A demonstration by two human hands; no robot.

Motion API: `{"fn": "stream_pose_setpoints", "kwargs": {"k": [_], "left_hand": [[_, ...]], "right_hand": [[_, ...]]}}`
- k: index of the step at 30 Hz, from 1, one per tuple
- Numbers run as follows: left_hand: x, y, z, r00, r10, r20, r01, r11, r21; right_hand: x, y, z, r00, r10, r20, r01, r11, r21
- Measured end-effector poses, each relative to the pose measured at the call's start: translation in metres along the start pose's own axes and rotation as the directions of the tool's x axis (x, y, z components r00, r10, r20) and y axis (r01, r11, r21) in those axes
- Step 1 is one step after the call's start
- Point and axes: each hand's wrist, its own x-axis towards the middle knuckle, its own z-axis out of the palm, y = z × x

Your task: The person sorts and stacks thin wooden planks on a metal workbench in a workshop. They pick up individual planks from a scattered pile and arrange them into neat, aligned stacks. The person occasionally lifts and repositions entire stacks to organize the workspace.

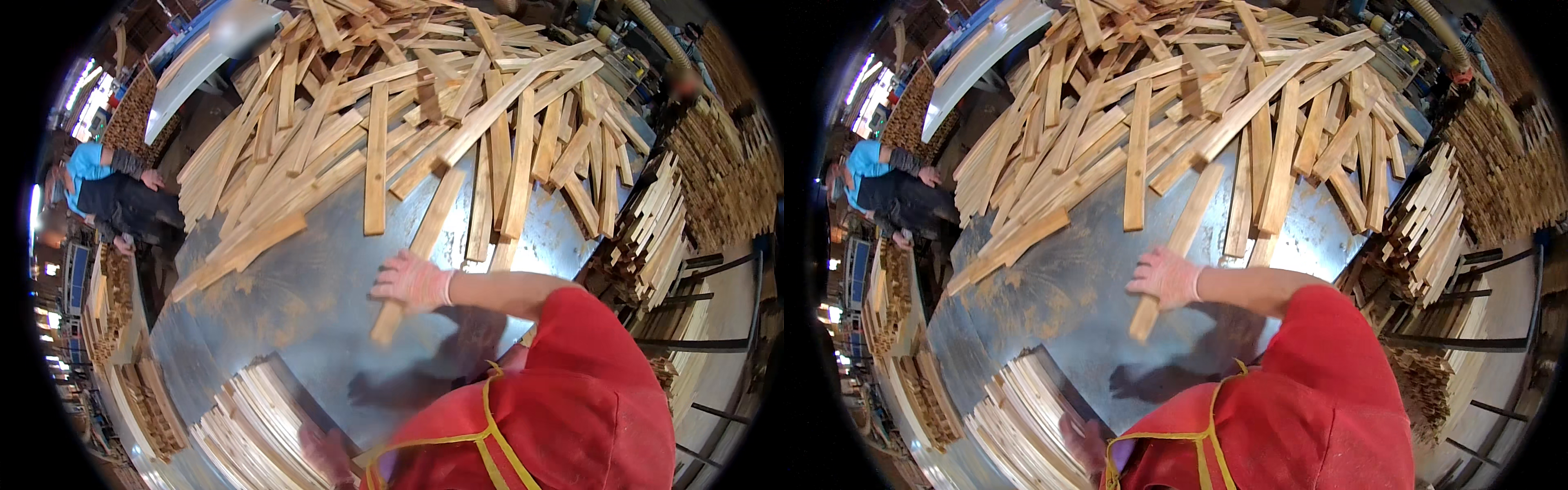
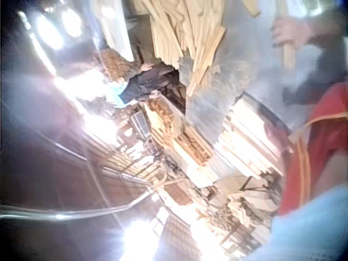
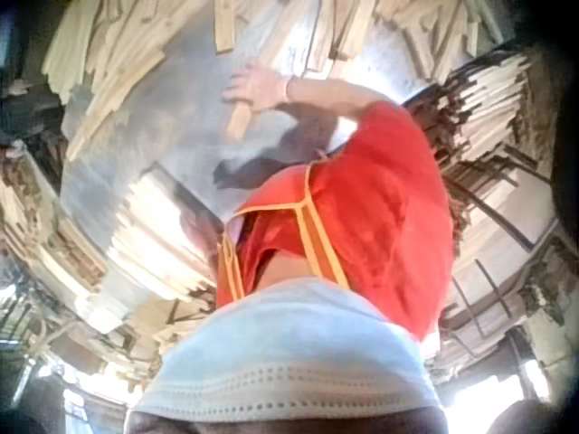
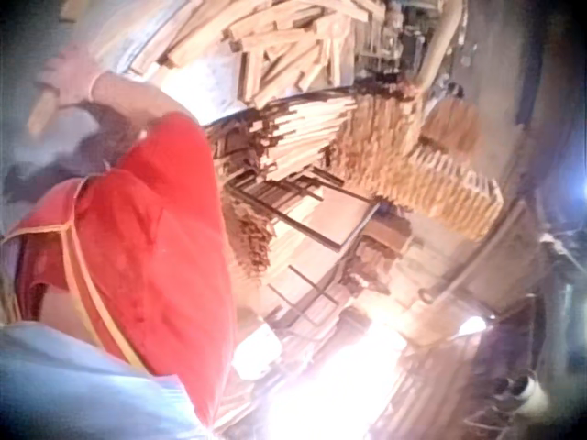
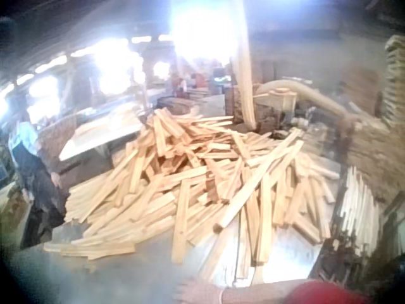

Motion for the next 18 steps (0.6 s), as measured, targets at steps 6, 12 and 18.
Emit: {"fn": "stream_pose_setpoints", "kwargs": {"k": [6, 12, 18], "left_hand": [[0.033, 0.143, 0.114, 0.795, 0.487, 0.360, -0.553, 0.827, 0.102], [0.052, 0.166, 0.151, 0.793, 0.477, 0.379, -0.559, 0.817, 0.143], [0.012, 0.103, 0.074, 0.738, 0.247, 0.628, 0.241, 0.773, -0.587]], "right_hand": [[-0.042, 0.140, -0.068, 0.495, 0.731, -0.470, -0.840, 0.541, -0.043], [-0.125, 0.186, -0.058, 0.036, 0.995, -0.097, -0.722, 0.093, 0.686], [-0.122, 0.008, 0.054, 0.471, 0.881, -0.045, 0.020, 0.041, 0.999]]}}
